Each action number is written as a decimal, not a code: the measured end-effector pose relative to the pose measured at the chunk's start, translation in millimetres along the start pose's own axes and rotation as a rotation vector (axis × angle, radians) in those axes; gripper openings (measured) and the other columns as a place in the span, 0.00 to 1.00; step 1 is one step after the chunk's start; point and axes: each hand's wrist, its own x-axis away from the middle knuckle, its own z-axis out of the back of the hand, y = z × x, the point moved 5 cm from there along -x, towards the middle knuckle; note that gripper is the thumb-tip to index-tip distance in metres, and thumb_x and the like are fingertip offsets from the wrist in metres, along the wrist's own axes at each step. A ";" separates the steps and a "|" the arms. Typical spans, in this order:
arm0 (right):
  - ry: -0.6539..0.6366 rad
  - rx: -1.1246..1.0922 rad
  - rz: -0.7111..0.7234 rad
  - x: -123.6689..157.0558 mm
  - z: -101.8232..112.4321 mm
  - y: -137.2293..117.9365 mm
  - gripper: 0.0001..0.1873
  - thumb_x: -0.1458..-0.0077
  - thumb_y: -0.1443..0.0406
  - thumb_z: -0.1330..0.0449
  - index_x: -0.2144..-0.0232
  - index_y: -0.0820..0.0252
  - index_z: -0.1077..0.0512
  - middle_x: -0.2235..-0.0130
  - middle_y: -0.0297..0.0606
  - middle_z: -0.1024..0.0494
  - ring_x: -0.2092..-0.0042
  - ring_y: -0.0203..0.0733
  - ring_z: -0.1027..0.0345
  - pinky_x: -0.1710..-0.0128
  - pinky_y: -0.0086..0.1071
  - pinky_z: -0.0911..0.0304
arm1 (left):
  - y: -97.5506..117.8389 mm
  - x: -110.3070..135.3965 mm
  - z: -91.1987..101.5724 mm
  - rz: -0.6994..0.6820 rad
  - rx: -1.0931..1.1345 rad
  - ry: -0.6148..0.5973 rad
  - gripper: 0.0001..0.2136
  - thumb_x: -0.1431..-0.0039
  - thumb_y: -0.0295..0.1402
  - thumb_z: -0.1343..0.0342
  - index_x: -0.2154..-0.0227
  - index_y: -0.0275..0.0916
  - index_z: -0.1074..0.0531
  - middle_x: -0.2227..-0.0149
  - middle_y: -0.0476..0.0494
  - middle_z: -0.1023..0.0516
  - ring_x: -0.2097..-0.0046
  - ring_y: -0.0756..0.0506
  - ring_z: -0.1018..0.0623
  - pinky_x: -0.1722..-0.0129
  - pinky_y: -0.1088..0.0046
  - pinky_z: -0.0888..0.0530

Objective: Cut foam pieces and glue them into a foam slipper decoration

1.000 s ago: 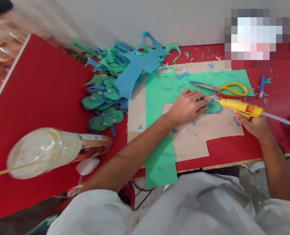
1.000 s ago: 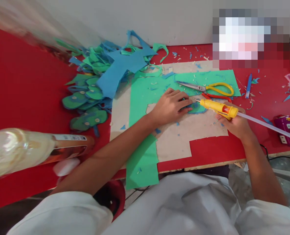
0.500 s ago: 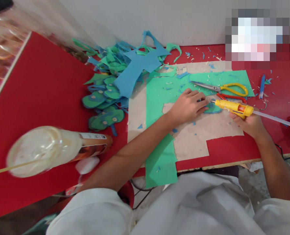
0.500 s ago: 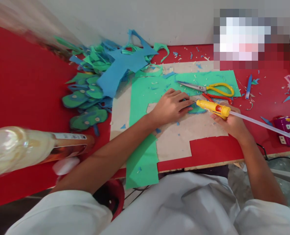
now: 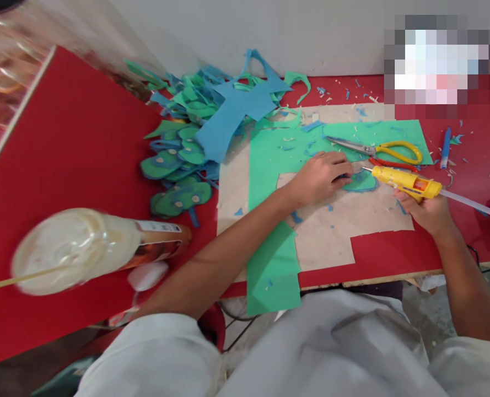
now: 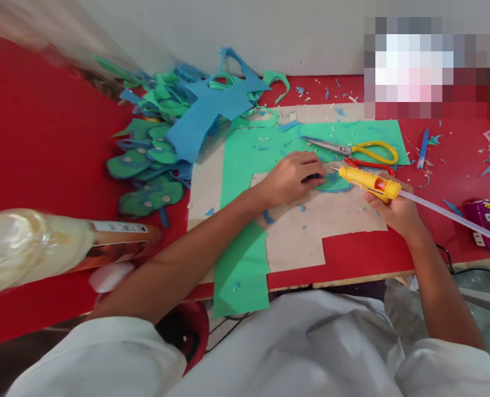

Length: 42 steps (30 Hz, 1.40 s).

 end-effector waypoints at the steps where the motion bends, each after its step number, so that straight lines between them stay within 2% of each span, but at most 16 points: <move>1: -0.006 0.013 0.018 -1.0 0.1 -2.4 0.20 0.36 0.41 0.34 0.63 0.49 0.19 0.66 0.38 0.15 0.61 0.53 0.16 0.64 0.42 0.20 | -1.1 -0.9 0.6 0.005 0.044 0.010 0.09 0.22 0.36 0.44 0.56 0.40 0.20 0.56 0.39 0.16 0.54 0.42 0.19 0.53 0.63 0.26; 4: -0.054 0.033 0.075 -4.8 -2.2 -11.8 0.17 0.36 0.44 0.32 0.65 0.47 0.20 0.63 0.38 0.15 0.61 0.52 0.18 0.59 0.44 0.21 | -6.2 -3.4 3.5 0.055 0.193 0.086 0.07 0.24 0.34 0.43 0.59 0.40 0.22 0.58 0.41 0.18 0.58 0.45 0.20 0.58 0.67 0.25; 8: -0.107 0.023 0.104 -8.3 -7.5 -19.9 0.16 0.36 0.46 0.31 0.67 0.48 0.22 0.66 0.37 0.18 0.65 0.50 0.22 0.63 0.42 0.25 | -20.9 -3.6 6.7 0.190 0.281 0.208 0.06 0.26 0.33 0.42 0.62 0.40 0.24 0.63 0.45 0.20 0.63 0.47 0.23 0.60 0.68 0.25; 13: -0.105 0.041 0.105 -8.4 -7.9 -20.5 0.18 0.36 0.47 0.32 0.69 0.50 0.24 0.69 0.36 0.21 0.68 0.47 0.25 0.66 0.40 0.29 | -48.8 9.0 21.1 0.383 0.247 0.540 0.09 0.23 0.39 0.45 0.60 0.43 0.25 0.59 0.42 0.18 0.55 0.44 0.21 0.56 0.64 0.22; 15: -0.108 0.042 0.118 -8.2 -7.2 -20.5 0.18 0.35 0.47 0.32 0.68 0.51 0.24 0.68 0.36 0.20 0.67 0.47 0.25 0.66 0.40 0.29 | -54.6 14.1 25.2 0.411 0.250 0.658 0.12 0.22 0.43 0.44 0.62 0.44 0.25 0.58 0.42 0.19 0.55 0.43 0.21 0.57 0.64 0.22; 17: -0.107 0.034 0.113 -8.3 -6.6 -19.5 0.18 0.35 0.46 0.32 0.68 0.51 0.23 0.68 0.37 0.20 0.67 0.47 0.25 0.66 0.40 0.29 | -54.0 14.7 25.3 0.382 0.294 0.703 0.14 0.23 0.46 0.43 0.63 0.45 0.25 0.60 0.43 0.19 0.57 0.44 0.21 0.59 0.65 0.22; 23: -0.122 0.056 0.087 -9.8 -8.6 -15.2 0.21 0.34 0.42 0.34 0.66 0.51 0.21 0.67 0.39 0.19 0.66 0.50 0.23 0.67 0.42 0.28 | -30.2 4.0 20.4 0.198 0.379 0.588 0.15 0.21 0.47 0.46 0.61 0.43 0.25 0.65 0.47 0.22 0.66 0.47 0.25 0.65 0.66 0.25; 27: -0.142 0.076 0.093 -11.0 -10.6 -15.0 0.21 0.34 0.42 0.34 0.66 0.50 0.21 0.65 0.40 0.17 0.64 0.51 0.22 0.66 0.42 0.27 | -26.7 3.5 21.2 0.224 0.332 0.531 0.14 0.20 0.46 0.48 0.59 0.44 0.25 0.65 0.47 0.23 0.66 0.48 0.25 0.65 0.66 0.25; 30: -0.141 0.100 0.105 -12.0 -10.9 -16.8 0.23 0.34 0.41 0.35 0.66 0.51 0.21 0.64 0.40 0.17 0.63 0.52 0.21 0.64 0.43 0.27 | -28.5 4.5 21.4 0.224 0.297 0.537 0.14 0.19 0.46 0.50 0.58 0.46 0.24 0.64 0.46 0.22 0.65 0.47 0.25 0.64 0.63 0.25; 34: -0.166 0.097 0.116 -12.7 -12.0 -19.2 0.21 0.32 0.42 0.36 0.61 0.51 0.18 0.62 0.40 0.16 0.60 0.54 0.20 0.61 0.44 0.26 | -29.5 4.6 19.5 0.196 0.295 0.553 0.15 0.18 0.46 0.50 0.55 0.45 0.23 0.60 0.45 0.18 0.62 0.47 0.22 0.61 0.64 0.24; 42: -0.149 0.165 0.127 -12.8 -11.5 -18.8 0.24 0.32 0.39 0.37 0.59 0.51 0.18 0.64 0.40 0.19 0.64 0.52 0.23 0.65 0.43 0.29 | -24.7 4.4 22.0 0.157 0.271 0.524 0.16 0.17 0.44 0.51 0.52 0.42 0.21 0.59 0.44 0.16 0.60 0.48 0.19 0.58 0.66 0.22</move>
